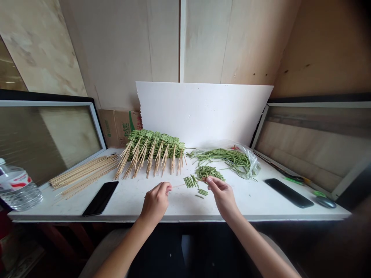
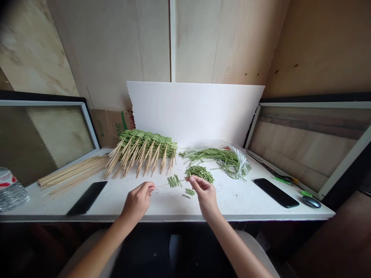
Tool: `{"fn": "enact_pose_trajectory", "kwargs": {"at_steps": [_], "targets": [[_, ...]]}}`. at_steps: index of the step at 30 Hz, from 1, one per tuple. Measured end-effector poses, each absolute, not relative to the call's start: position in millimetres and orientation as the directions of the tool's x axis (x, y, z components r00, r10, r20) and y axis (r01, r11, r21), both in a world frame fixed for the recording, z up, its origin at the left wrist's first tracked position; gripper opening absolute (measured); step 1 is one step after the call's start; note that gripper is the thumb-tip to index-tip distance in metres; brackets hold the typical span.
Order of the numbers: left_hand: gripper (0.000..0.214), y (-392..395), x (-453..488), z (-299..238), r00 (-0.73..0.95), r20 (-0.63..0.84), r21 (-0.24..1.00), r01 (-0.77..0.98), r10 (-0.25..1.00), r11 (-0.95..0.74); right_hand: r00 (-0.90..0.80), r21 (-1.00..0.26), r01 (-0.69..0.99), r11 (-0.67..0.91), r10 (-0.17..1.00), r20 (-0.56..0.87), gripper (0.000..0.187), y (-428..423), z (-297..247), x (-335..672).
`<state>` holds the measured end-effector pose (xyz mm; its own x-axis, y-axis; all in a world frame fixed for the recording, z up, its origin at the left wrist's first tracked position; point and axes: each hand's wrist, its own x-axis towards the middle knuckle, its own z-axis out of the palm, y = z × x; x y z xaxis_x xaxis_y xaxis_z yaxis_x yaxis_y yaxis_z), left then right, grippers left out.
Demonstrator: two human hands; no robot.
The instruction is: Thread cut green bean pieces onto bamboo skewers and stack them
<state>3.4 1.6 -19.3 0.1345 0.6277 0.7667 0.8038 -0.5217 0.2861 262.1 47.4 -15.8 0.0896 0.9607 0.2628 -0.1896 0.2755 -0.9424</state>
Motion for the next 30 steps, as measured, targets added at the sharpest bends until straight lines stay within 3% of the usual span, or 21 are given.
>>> {"fn": "enact_pose_trajectory", "kwargs": {"at_steps": [5, 13, 20, 30], "targets": [[0.03, 1.1, 5.2, -19.6, 0.136, 0.772, 0.293, 0.791, 0.621, -0.538, 0.089, -0.946, -0.183, 0.266, 0.963, 0.254, 0.035, 45.5, -14.7, 260.5], [0.031, -1.7, 5.1, -10.4, 0.113, 0.794, 0.302, 0.779, 0.597, -0.549, 0.018, -0.922, -0.306, 0.239, 0.969, 0.245, 0.034, 41.9, -0.1, 258.9], [0.032, -1.5, 5.8, -14.5, 0.141, 0.8, 0.27, 0.783, 0.584, -0.56, 0.049, -0.937, -0.118, 0.328, 0.945, 0.324, 0.038, 44.2, -3.9, 261.7], [0.038, -1.1, 5.7, -18.3, 0.163, 0.81, 0.218, 0.809, 0.564, -0.546, 0.044, -0.939, -0.079, 0.335, 0.942, 0.332, 0.029, 33.6, -1.5, 258.1]]}}
